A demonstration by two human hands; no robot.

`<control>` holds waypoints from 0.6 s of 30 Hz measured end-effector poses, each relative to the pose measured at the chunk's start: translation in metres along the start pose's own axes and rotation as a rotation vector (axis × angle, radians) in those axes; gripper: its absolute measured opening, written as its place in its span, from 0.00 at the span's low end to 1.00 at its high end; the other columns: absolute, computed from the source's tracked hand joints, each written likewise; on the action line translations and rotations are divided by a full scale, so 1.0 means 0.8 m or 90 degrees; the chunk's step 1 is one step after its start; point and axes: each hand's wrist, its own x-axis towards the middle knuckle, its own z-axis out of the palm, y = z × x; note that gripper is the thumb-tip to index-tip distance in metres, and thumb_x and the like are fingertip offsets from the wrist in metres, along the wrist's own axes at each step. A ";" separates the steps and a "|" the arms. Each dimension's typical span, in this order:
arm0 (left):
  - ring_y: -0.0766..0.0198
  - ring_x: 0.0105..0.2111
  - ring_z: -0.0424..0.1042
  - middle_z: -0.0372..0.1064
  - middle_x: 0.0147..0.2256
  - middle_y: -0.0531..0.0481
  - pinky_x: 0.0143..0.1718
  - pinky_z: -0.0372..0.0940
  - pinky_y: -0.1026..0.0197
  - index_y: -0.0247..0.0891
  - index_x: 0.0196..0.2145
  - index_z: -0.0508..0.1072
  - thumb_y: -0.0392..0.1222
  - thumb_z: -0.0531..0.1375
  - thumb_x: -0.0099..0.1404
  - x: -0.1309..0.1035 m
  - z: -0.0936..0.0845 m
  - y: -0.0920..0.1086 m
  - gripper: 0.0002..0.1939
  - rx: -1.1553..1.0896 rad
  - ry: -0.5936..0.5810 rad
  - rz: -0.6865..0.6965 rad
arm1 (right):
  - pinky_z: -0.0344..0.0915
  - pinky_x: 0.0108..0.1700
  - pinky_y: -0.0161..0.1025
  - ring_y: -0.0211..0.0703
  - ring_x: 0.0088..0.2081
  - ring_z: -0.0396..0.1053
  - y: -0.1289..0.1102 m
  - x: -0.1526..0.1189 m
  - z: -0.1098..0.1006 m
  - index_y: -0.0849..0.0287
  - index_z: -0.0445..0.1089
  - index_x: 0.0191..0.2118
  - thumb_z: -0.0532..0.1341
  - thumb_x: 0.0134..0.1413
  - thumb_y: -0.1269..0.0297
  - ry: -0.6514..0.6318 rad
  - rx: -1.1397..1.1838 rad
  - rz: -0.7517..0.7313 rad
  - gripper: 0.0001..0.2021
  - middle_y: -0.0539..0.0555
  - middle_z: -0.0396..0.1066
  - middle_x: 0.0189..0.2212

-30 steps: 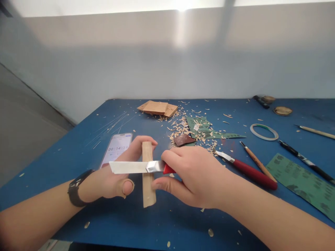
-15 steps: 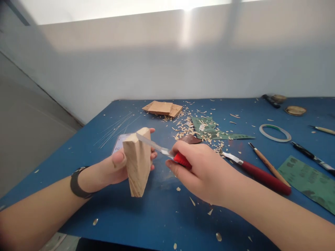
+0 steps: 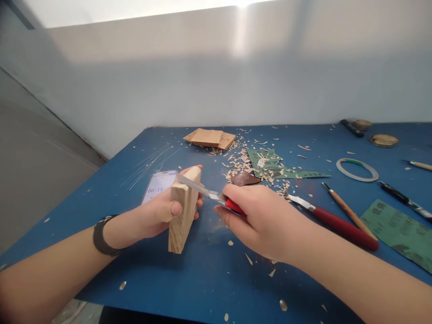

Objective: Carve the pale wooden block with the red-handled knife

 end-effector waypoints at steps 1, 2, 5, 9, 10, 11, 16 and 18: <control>0.55 0.44 0.70 0.69 0.46 0.48 0.46 0.69 0.52 0.50 0.78 0.54 0.66 0.81 0.56 0.000 0.003 0.002 0.64 -0.008 0.005 -0.008 | 0.54 0.28 0.45 0.44 0.25 0.58 0.001 0.000 0.000 0.46 0.51 0.33 0.57 0.76 0.58 0.003 0.001 0.001 0.17 0.46 0.63 0.25; 0.53 0.45 0.71 0.70 0.47 0.47 0.46 0.71 0.51 0.50 0.78 0.54 0.65 0.81 0.55 -0.001 0.006 0.004 0.63 -0.025 0.013 -0.015 | 0.54 0.28 0.45 0.45 0.25 0.58 0.002 0.001 0.000 0.46 0.51 0.33 0.57 0.76 0.58 0.006 0.005 0.002 0.17 0.46 0.63 0.25; 0.43 0.56 0.73 0.72 0.55 0.43 0.50 0.77 0.44 0.54 0.75 0.60 0.63 0.80 0.55 -0.005 0.016 0.014 0.57 -0.119 0.045 -0.001 | 0.53 0.27 0.46 0.45 0.24 0.58 0.007 0.004 -0.001 0.46 0.54 0.32 0.58 0.75 0.57 0.008 0.047 0.020 0.17 0.46 0.61 0.23; 0.32 0.63 0.71 0.76 0.58 0.38 0.58 0.78 0.31 0.44 0.63 0.77 0.66 0.74 0.60 -0.011 0.018 0.024 0.40 -0.219 0.030 0.001 | 0.55 0.27 0.44 0.43 0.25 0.57 0.012 0.005 0.000 0.47 0.60 0.33 0.59 0.76 0.51 0.039 0.154 0.114 0.17 0.44 0.61 0.24; 0.31 0.63 0.72 0.77 0.57 0.37 0.58 0.78 0.28 0.42 0.61 0.79 0.67 0.72 0.61 -0.011 0.017 0.025 0.38 -0.239 0.027 -0.012 | 0.55 0.28 0.44 0.43 0.26 0.58 0.013 0.005 0.001 0.48 0.61 0.33 0.60 0.76 0.49 0.056 0.172 0.134 0.17 0.44 0.61 0.25; 0.29 0.63 0.73 0.79 0.56 0.36 0.57 0.78 0.27 0.41 0.60 0.80 0.67 0.70 0.63 -0.011 0.015 0.026 0.36 -0.256 0.023 -0.022 | 0.56 0.29 0.44 0.43 0.28 0.58 0.014 0.005 0.002 0.48 0.62 0.34 0.60 0.76 0.47 0.072 0.187 0.151 0.18 0.44 0.61 0.26; 0.30 0.59 0.79 0.82 0.56 0.36 0.57 0.79 0.30 0.40 0.62 0.82 0.65 0.71 0.62 -0.008 0.013 0.026 0.37 -0.268 -0.045 -0.026 | 0.52 0.27 0.42 0.40 0.26 0.56 0.017 0.005 0.007 0.49 0.69 0.41 0.66 0.72 0.38 0.091 0.337 0.246 0.20 0.43 0.61 0.26; 0.30 0.59 0.80 0.82 0.57 0.35 0.57 0.79 0.31 0.40 0.63 0.82 0.64 0.69 0.63 -0.008 0.014 0.028 0.37 -0.271 -0.069 -0.022 | 0.50 0.25 0.42 0.38 0.23 0.53 0.018 0.006 0.008 0.49 0.69 0.42 0.67 0.70 0.36 0.080 0.409 0.265 0.21 0.41 0.60 0.24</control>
